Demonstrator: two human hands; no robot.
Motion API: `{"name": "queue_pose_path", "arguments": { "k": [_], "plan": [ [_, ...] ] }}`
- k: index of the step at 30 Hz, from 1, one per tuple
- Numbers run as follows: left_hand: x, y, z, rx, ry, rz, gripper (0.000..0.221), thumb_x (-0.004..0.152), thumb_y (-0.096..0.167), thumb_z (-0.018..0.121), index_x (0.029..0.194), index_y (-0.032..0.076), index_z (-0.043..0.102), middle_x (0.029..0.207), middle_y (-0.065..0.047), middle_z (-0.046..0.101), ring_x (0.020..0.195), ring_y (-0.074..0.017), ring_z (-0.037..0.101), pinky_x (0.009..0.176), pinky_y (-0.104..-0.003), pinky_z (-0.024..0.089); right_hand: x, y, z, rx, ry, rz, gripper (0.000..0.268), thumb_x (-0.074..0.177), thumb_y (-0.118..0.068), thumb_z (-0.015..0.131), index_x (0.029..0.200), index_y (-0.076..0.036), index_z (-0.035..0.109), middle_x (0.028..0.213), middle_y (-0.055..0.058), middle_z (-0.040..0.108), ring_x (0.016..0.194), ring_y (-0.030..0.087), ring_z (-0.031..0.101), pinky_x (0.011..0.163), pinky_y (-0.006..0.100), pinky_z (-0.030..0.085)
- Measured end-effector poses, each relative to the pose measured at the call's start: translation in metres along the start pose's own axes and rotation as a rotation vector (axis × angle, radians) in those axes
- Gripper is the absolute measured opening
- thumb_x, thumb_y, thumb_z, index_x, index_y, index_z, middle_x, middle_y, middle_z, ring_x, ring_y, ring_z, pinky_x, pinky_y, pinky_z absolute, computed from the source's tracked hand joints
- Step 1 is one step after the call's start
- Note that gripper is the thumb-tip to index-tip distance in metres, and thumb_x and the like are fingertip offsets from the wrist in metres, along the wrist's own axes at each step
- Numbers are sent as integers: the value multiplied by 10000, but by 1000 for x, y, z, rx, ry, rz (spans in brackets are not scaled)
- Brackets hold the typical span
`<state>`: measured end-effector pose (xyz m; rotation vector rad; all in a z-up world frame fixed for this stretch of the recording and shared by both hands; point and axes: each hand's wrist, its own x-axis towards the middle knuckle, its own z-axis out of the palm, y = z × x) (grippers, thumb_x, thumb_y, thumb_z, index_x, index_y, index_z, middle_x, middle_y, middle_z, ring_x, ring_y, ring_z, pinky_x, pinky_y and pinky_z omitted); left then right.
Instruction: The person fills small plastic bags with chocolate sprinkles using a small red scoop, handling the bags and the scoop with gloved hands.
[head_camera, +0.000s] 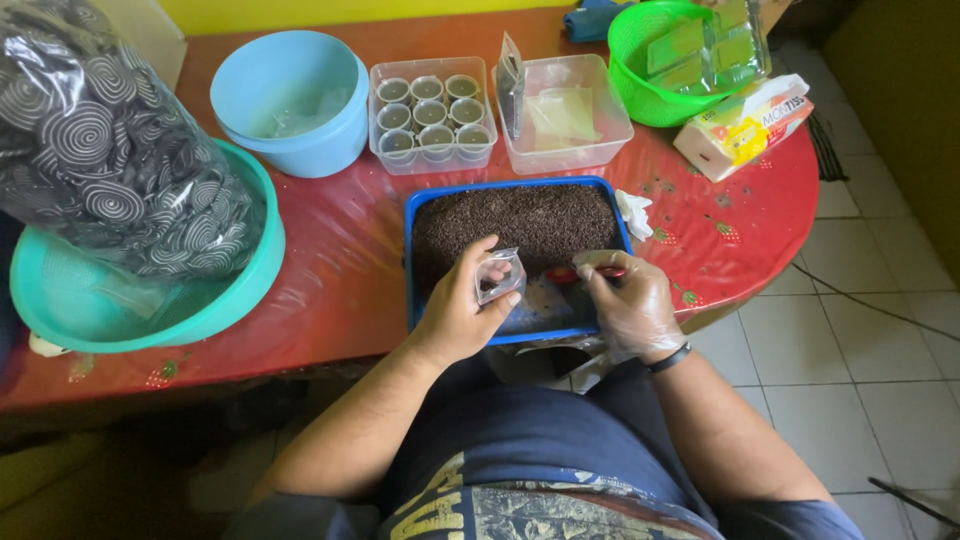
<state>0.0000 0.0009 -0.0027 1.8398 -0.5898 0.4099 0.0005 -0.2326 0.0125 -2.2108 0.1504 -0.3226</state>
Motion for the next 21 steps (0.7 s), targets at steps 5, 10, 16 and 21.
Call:
{"name": "queue_pose_path", "arguments": {
  "k": [5, 10, 16, 21],
  "plan": [
    [-1, 0, 1, 23, 14, -39, 677, 831, 124, 805, 1415, 3, 485, 1075, -210, 731, 944, -360, 742, 839, -457, 606, -3, -7, 0, -134, 26, -14, 103, 856, -314, 799, 944, -261, 792, 845, 43, 760, 882, 285, 731, 739, 421, 601],
    [3, 7, 2, 19, 32, -141, 673, 831, 136, 801, 1416, 26, 487, 1104, -215, 725, 974, -370, 742, 855, -471, 607, 1, -4, 1, -52, 11, 20, 109, 854, -285, 793, 960, -265, 791, 867, 26, 764, 894, 252, 736, 733, 395, 601],
    [0, -1, 8, 5, 77, -76, 635, 829, 83, 800, 1392, 19, 514, 1075, -205, 724, 940, -358, 746, 836, -454, 612, -1, 2, -4, 39, -34, -28, 126, 841, -256, 793, 962, -220, 793, 862, 80, 764, 892, 297, 739, 714, 430, 599],
    [1, 6, 5, 8, 25, -107, 627, 853, 57, 772, 1405, -10, 482, 1065, -252, 709, 956, -422, 729, 827, -518, 611, -3, -2, -9, 52, -84, -104, 122, 835, -217, 806, 946, -166, 797, 853, 138, 760, 883, 359, 734, 705, 441, 596]
  ]
}}
